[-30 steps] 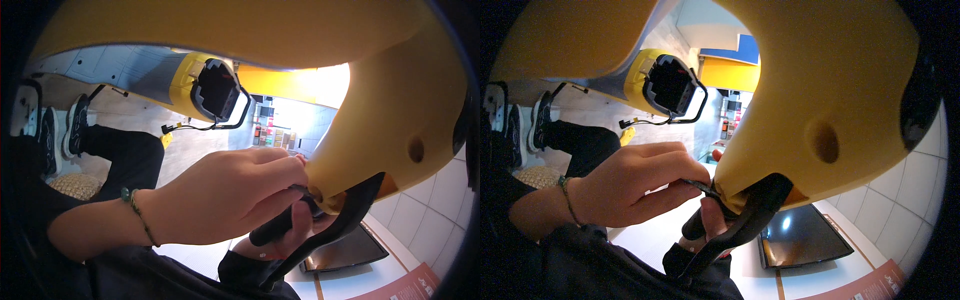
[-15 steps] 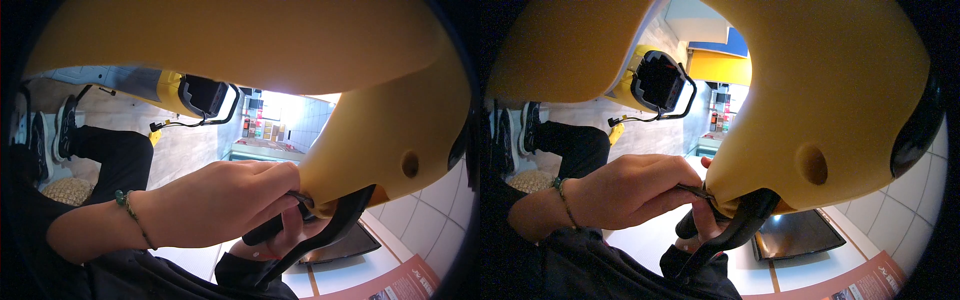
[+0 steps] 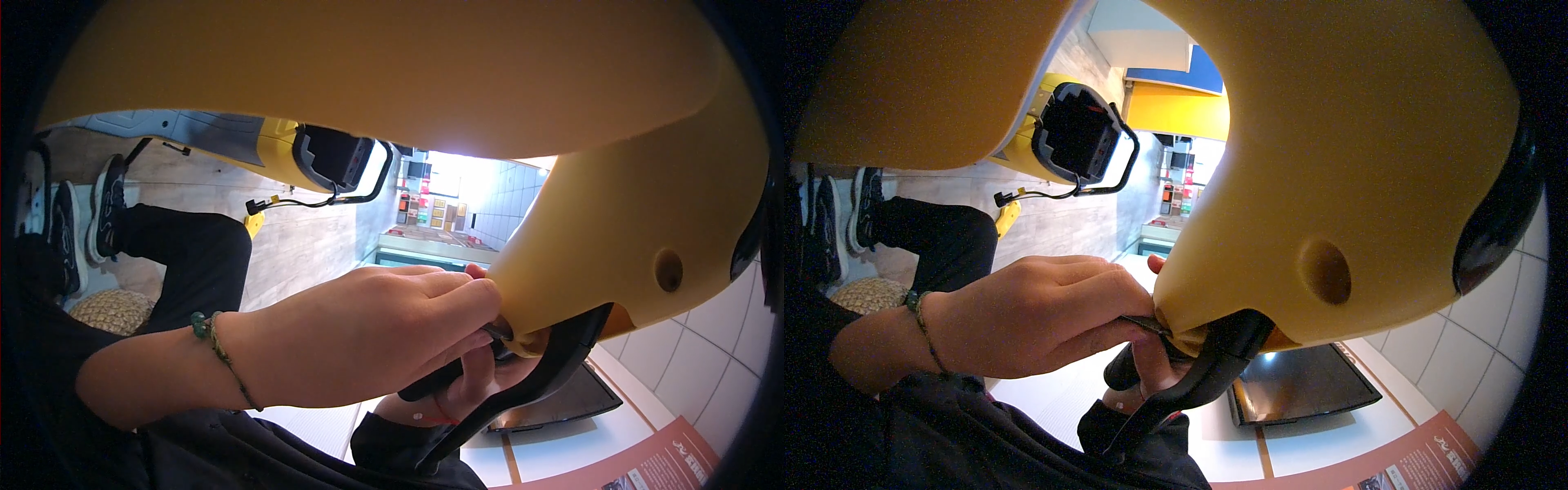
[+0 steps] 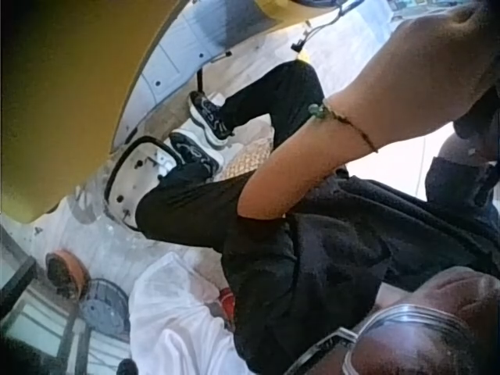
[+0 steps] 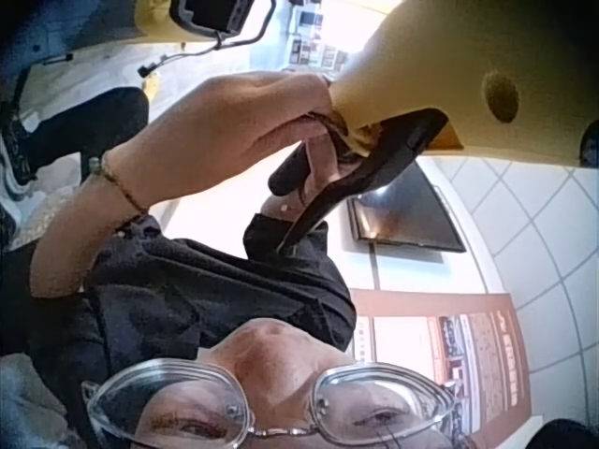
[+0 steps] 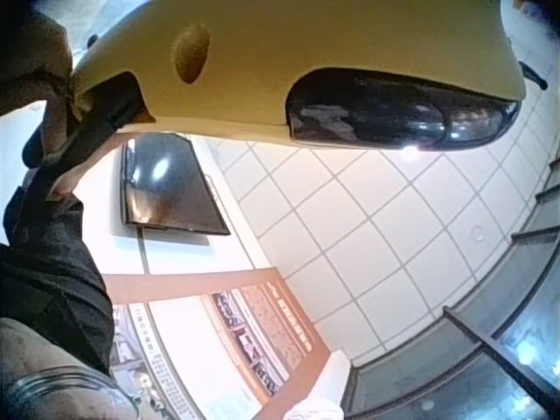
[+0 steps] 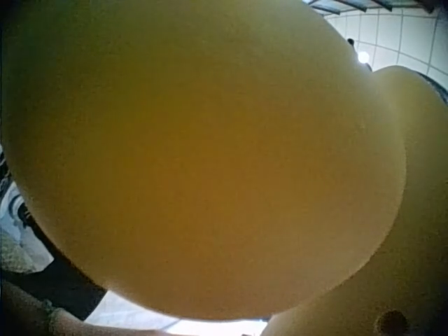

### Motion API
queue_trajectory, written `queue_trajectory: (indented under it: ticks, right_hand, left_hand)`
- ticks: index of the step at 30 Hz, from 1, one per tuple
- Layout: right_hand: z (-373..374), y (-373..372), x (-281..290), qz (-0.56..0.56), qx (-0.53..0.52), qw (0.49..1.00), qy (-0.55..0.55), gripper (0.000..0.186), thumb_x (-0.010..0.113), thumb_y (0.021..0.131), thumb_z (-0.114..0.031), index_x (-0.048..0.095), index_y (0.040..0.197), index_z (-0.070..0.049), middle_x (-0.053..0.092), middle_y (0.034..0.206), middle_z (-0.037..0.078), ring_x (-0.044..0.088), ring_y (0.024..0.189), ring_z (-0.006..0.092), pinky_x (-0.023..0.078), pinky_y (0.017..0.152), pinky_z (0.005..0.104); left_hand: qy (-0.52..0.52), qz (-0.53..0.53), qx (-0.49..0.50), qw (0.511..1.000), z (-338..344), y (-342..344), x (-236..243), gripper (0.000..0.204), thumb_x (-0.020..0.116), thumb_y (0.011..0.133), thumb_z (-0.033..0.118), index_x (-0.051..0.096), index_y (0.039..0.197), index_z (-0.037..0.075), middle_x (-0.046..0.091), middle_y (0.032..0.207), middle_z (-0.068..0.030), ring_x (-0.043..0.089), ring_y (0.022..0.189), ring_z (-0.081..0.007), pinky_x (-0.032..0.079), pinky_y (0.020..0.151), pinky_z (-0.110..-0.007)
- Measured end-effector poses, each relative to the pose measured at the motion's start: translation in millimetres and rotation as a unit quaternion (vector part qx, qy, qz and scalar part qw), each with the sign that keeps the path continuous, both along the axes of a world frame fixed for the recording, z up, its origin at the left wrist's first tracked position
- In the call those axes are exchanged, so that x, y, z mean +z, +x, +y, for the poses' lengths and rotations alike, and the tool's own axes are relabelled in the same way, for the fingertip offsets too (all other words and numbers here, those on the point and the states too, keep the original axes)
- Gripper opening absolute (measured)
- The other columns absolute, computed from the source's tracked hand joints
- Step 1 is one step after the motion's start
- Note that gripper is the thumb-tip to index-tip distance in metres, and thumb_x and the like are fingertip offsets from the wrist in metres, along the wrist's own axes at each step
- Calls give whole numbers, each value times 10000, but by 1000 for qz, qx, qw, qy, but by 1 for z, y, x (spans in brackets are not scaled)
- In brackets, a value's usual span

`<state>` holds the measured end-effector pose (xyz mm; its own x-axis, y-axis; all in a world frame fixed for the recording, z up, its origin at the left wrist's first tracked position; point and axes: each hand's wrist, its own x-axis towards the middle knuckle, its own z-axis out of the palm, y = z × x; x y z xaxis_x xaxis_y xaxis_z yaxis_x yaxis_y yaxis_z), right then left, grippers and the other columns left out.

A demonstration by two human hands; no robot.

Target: Repairing or assembling components of a yellow electric scooter using a power drill.

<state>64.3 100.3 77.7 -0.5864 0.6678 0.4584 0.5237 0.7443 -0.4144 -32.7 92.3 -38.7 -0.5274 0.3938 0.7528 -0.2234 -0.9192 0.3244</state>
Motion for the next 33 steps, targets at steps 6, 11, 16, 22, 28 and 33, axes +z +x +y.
queue_trajectory:
  ticks: [6,11,16,22,28,33]
  right_hand:
    - [6,-5,-6,79,47,996,-7,625,778,695,-139,454,1211,0,556,1137,211,575,986,215,495,776,276]
    - [-1,-5,-8,111,29,993,-39,644,802,675,-189,472,1195,1,558,1137,210,588,916,166,491,757,262]
    - [-6,-12,-3,80,23,996,-43,626,800,680,-237,493,1164,15,543,1161,215,593,837,129,486,716,226]
    - [11,18,3,50,31,994,-87,611,799,679,-197,491,1160,18,529,1178,225,600,835,133,494,711,228]
    - [23,32,4,-19,19,997,-78,632,803,671,-168,481,1190,-5,525,1196,196,594,876,138,497,743,246]
    - [17,27,4,23,9,998,-55,638,804,667,-167,480,1193,-7,521,1206,189,590,899,146,494,759,253]
  left_hand:
    - [-10,14,5,1000,-2,-2,1,183,622,834,118,496,929,26,561,739,-103,599,667,-249,477,557,-338]
    - [-14,20,64,998,-3,-2,2,181,638,815,117,501,889,24,539,707,-87,584,633,-234,471,543,-335]
    - [-24,45,122,991,-5,-4,2,179,649,778,107,495,828,30,520,679,-65,583,610,-219,469,527,-335]
    - [-11,47,89,995,-5,-7,4,172,640,779,109,479,784,51,501,629,-62,575,559,-225,459,491,-338]
    - [-29,71,98,992,-7,-11,2,170,623,803,122,470,770,56,494,600,-47,569,545,-225,455,482,-331]
    - [-38,88,57,994,-9,-12,4,172,600,835,132,466,760,57,477,569,-60,560,517,-239,451,476,-338]
